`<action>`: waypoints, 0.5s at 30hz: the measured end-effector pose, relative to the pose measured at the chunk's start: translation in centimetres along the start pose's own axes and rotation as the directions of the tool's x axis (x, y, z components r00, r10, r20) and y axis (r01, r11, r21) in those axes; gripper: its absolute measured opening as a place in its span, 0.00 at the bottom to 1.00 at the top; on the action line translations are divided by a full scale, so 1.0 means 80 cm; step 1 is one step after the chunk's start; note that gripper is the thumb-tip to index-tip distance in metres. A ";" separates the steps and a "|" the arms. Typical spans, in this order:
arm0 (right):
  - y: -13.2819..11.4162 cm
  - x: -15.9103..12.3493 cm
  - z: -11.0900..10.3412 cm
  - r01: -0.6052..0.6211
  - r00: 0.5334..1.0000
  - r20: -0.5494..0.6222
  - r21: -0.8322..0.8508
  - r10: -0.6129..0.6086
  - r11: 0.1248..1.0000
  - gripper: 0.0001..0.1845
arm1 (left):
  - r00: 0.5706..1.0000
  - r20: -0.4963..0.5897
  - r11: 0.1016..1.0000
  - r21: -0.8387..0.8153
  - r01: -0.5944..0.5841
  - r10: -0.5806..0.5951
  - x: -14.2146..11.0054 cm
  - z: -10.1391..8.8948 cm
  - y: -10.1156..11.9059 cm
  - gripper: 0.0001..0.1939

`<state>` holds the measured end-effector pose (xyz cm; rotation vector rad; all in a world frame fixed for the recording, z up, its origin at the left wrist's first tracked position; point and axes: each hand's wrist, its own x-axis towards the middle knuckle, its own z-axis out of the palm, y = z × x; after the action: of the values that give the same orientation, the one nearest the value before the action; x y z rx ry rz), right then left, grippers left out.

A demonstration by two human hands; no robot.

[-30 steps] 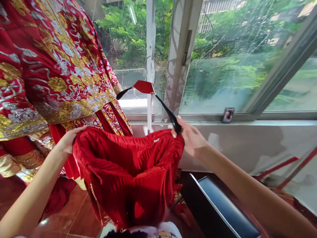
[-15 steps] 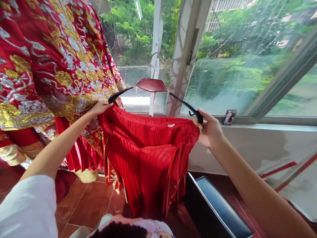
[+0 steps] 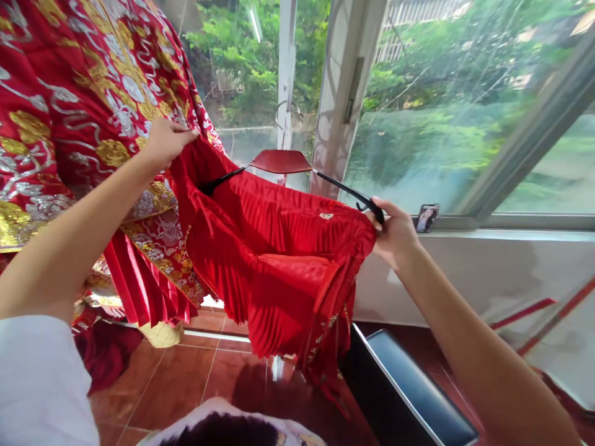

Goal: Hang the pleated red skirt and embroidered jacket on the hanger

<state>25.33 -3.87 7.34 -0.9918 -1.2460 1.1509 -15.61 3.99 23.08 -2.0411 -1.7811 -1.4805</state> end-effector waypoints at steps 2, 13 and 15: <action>0.000 -0.002 0.003 -0.016 0.999 -0.029 0.066 0.018 0.998 0.33 | 0.999 -0.027 0.999 0.004 -0.033 0.033 0.005 -0.011 0.023 0.16; 0.015 0.012 -0.006 -0.101 0.994 0.063 0.224 0.089 0.969 0.29 | 0.823 0.536 0.882 0.277 -0.381 0.187 -0.148 0.087 0.121 0.10; 0.016 0.015 -0.009 -0.093 0.995 0.067 0.248 0.079 0.964 0.29 | 0.827 0.478 0.820 0.318 -0.477 0.296 -0.151 0.110 0.152 0.13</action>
<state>25.90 -2.46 6.19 -0.8345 -1.0781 1.3760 0.81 -3.75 16.60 -2.3838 -1.4653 -0.5109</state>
